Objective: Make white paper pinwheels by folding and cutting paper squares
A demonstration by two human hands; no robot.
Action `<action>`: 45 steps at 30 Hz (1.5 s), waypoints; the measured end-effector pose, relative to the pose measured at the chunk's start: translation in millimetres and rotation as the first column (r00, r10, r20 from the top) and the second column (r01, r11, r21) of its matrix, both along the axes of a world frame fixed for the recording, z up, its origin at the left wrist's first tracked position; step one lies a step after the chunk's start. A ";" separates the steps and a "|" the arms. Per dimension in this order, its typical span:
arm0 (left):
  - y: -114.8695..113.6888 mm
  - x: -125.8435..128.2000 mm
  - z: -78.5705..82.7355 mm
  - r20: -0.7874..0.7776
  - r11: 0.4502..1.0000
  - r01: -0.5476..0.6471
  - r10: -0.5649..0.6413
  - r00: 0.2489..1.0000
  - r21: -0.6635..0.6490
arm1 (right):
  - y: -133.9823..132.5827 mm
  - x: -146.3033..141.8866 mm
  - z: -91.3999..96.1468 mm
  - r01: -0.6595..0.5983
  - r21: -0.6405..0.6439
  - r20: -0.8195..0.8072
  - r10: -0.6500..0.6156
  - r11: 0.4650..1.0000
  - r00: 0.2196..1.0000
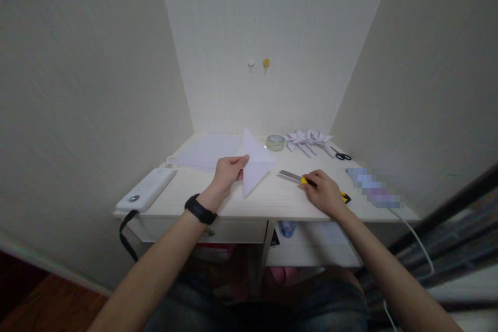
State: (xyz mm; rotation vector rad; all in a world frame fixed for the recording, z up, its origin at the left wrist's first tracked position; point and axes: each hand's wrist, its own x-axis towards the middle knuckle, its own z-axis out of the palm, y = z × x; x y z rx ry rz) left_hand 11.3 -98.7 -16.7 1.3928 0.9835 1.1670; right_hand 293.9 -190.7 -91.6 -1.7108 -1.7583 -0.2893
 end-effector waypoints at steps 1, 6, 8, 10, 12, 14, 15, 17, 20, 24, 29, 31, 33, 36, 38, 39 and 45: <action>0.2 0.0 -4.1 0.123 0.993 0.025 -0.012 0.992 -0.112 | 0.5 -3.2 0.5 0.016 0.032 -0.016 -0.016 0.999 1.000; -0.6 0.6 -17.1 0.295 0.953 0.077 0.013 0.955 -0.293 | 7.7 -24.7 3.4 0.031 0.109 -0.083 -0.022 0.994 0.996; -1.0 1.6 -18.8 0.297 0.948 0.062 0.036 0.954 -0.313 | 10.3 -33.0 3.5 0.041 0.111 -0.098 -0.031 0.993 0.995; -1.2 2.9 -20.2 0.308 0.945 0.059 0.045 0.950 -0.320 | 12.0 -39.2 3.0 0.055 0.094 -0.100 -0.045 0.994 0.994; -1.1 4.0 -22.2 0.320 0.945 0.063 0.046 0.946 -0.322 | 12.6 -43.0 2.8 0.071 0.074 -0.098 -0.063 0.995 0.993; -0.7 4.7 -24.7 0.328 0.941 0.062 0.054 0.943 -0.333 | 12.4 -44.5 3.8 0.079 0.059 -0.094 -0.073 0.995 0.993; -0.5 4.9 -26.0 0.332 0.939 0.061 0.058 0.942 -0.339 | 12.1 -44.7 4.9 0.083 0.057 -0.092 -0.078 0.995 0.993; -0.2 5.1 -27.7 0.338 0.938 0.055 0.068 0.939 -0.342 | 11.4 -44.5 7.6 0.099 0.060 -0.094 -0.093 0.993 0.991; -0.6 5.4 -27.9 0.345 0.940 0.054 0.070 0.936 -0.336 | 10.6 -44.7 11.0 0.122 0.056 -0.098 -0.116 0.991 0.988; -3.0 7.8 -25.9 0.355 0.932 0.076 0.059 0.933 -0.353 | 11.8 -50.4 12.3 0.088 0.026 -0.089 -0.085 0.996 0.992; -5.2 18.0 -27.4 0.392 0.930 0.085 0.066 0.917 -0.357 | 16.9 -64.0 14.3 0.026 -0.006 -0.076 -0.027 1.000 0.997; -5.5 23.2 -29.5 0.411 0.938 0.084 0.067 0.909 -0.338 | 20.0 -67.3 15.5 -0.005 -0.025 -0.071 0.004 1.000 0.997; -5.7 27.0 -32.1 0.415 0.941 0.099 0.047 0.909 -0.323 | 22.9 -68.2 16.3 -0.032 -0.047 -0.058 0.029 0.998 0.998; -6.6 27.8 -36.1 0.356 0.914 0.204 -0.072 0.932 -0.350 | 25.6 -66.4 17.6 -0.064 -0.081 -0.036 0.062 0.995 0.997; -7.4 26.0 -38.3 0.278 0.878 0.271 -0.167 0.946 -0.395 | 25.9 -65.0 19.1 -0.081 -0.103 -0.029 0.078 0.991 0.997; -7.9 25.1 -39.2 0.238 0.862 0.290 -0.205 0.949 -0.415 | 25.8 -64.7 20.0 -0.084 -0.114 -0.027 0.082 0.990 0.996; -9.7 28.5 -42.8 0.222 0.868 0.261 -0.180 0.958 -0.423 | 23.1 -66.4 25.6 -0.062 -0.137 -0.038 0.057 0.989 0.998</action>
